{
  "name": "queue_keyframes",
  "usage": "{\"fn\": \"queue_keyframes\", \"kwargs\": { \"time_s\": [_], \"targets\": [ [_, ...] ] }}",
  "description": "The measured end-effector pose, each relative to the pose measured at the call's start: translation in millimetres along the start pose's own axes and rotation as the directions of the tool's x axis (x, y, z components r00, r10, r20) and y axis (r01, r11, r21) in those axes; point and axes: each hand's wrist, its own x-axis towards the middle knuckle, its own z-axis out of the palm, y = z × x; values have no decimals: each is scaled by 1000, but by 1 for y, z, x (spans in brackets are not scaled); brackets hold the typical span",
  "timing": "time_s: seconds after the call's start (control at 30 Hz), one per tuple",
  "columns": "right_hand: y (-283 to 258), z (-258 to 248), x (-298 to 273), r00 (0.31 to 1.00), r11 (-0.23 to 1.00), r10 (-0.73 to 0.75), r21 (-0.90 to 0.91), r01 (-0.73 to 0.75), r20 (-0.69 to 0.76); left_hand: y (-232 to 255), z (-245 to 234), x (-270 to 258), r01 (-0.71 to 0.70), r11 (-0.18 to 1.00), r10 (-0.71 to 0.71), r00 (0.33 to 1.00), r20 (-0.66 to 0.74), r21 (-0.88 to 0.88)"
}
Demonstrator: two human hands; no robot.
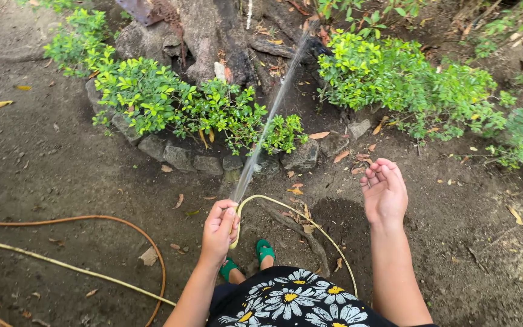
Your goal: Watering various plants and trees in a garden using a garden hose.
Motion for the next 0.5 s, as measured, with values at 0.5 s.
{"fn": "queue_keyframes", "kwargs": {
  "time_s": [0.5],
  "targets": [
    [1, 2, 33, 995, 1000, 28, 8, -29, 98, -10, 11, -6, -105, 994, 104, 993, -55, -24]
  ]
}}
